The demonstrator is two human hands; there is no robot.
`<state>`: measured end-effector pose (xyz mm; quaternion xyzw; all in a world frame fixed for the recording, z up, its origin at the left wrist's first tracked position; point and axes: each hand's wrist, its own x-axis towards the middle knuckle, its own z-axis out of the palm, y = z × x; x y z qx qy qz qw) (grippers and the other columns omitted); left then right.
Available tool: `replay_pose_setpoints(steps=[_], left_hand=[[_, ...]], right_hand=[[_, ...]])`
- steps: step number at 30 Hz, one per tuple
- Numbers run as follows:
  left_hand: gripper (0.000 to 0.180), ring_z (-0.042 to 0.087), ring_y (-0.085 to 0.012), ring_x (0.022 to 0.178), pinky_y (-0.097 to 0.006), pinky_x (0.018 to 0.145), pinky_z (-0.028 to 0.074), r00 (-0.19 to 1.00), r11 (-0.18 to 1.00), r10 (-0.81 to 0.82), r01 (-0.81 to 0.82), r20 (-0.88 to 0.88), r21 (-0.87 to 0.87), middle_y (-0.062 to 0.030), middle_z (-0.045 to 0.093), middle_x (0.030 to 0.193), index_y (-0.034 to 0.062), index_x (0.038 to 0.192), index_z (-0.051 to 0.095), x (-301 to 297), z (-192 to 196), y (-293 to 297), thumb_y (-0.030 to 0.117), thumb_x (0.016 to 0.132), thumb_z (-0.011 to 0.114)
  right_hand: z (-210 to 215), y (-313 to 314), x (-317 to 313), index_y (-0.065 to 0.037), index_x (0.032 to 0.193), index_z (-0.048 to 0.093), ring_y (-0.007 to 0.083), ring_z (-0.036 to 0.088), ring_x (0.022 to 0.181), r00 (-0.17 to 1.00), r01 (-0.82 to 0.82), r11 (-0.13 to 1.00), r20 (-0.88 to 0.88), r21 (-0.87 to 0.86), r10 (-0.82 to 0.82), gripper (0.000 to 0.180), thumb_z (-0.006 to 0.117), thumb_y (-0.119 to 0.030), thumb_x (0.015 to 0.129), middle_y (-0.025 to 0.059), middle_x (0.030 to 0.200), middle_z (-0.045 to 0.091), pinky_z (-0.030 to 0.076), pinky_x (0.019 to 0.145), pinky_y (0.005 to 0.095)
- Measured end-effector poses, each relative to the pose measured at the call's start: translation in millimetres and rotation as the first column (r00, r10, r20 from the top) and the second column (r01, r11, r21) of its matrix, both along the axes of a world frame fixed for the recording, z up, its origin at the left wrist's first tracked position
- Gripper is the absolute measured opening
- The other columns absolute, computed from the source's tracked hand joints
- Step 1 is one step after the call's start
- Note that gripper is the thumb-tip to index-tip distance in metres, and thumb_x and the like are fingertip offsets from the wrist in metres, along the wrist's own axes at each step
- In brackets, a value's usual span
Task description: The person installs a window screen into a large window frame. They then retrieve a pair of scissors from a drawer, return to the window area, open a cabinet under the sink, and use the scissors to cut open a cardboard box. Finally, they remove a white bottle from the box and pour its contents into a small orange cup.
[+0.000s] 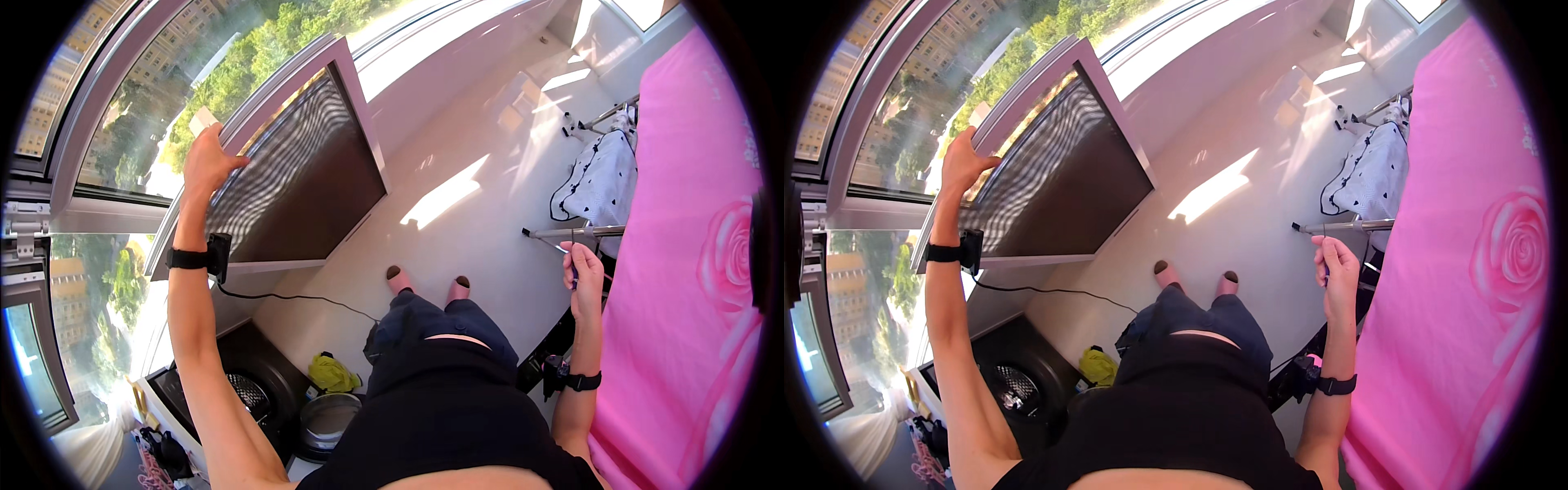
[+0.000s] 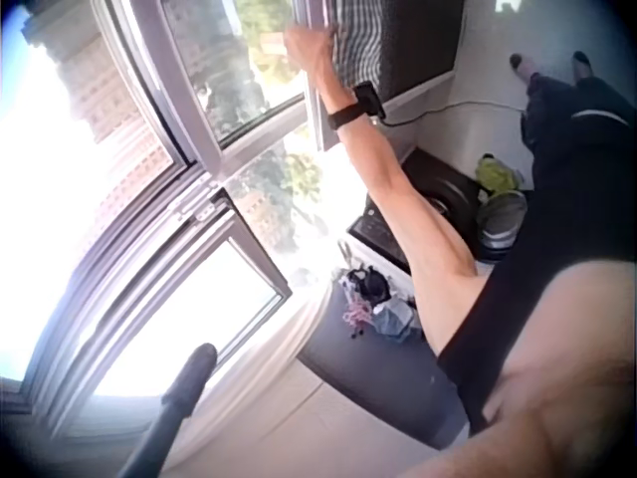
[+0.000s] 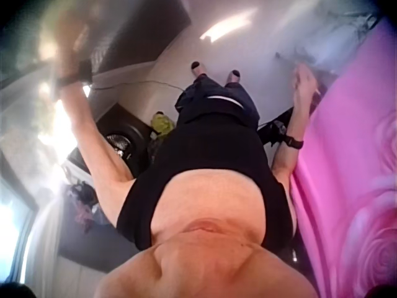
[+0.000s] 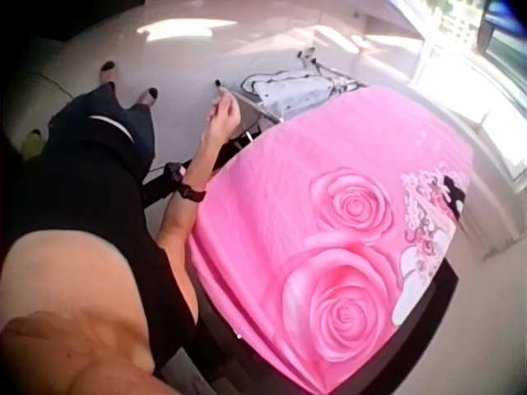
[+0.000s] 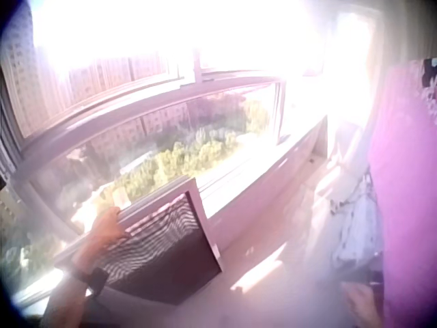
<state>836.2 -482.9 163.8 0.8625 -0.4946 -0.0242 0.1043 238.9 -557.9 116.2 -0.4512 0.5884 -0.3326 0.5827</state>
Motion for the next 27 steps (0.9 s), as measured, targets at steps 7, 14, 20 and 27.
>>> replay_pose_setpoints(steps=[7,14,20,27], left_hand=[[0.060,0.059,-0.0360,0.094,-0.042,0.078,0.045,0.985,0.998,0.051,-0.054,0.163,0.016,-0.0179,0.063,0.096,0.0027,0.105,0.054,-10,-6,3,0.027,0.058,0.083],[0.092,0.047,-0.0319,0.117,-0.050,0.097,0.034,0.961,0.988,0.077,-0.109,0.266,0.105,-0.0134,0.053,0.123,0.0146,0.136,0.037,-31,2,4,0.037,0.059,0.083],[0.091,0.030,-0.0300,0.132,-0.053,0.106,0.022,0.930,0.992,0.118,-0.092,0.348,-0.091,-0.0117,0.039,0.137,0.0204,0.143,0.028,-52,8,17,0.039,0.069,0.077],[0.052,0.036,-0.0298,0.126,-0.046,0.104,0.027,0.931,0.959,0.176,-0.089,0.320,-0.267,-0.0096,0.044,0.132,0.0106,0.123,0.053,-146,18,72,0.030,0.079,0.071]], right_hand=[[-4,3,10,0.001,0.099,0.062,0.0012,0.037,0.049,0.999,-0.041,0.999,0.012,-0.017,0.042,0.030,0.053,-0.027,0.095,-0.0029,0.068,0.050,0.026,0.041,0.0179],[-9,4,-1,0.001,0.098,0.063,0.0017,0.036,0.047,1.000,-0.027,1.000,0.002,-0.006,0.027,0.029,0.054,-0.027,0.094,-0.0024,0.068,0.051,0.026,0.040,0.0177],[-8,2,-2,0.001,0.098,0.064,0.0012,0.037,0.047,0.999,-0.050,0.998,0.009,-0.024,0.050,0.028,0.055,-0.026,0.094,-0.0029,0.067,0.051,0.026,0.040,0.0172],[-15,-23,4,0.002,0.099,0.063,0.0005,0.036,0.048,0.965,-0.244,0.970,0.096,-0.008,0.243,0.028,0.056,-0.025,0.094,-0.0032,0.067,0.050,0.025,0.041,0.0172]])
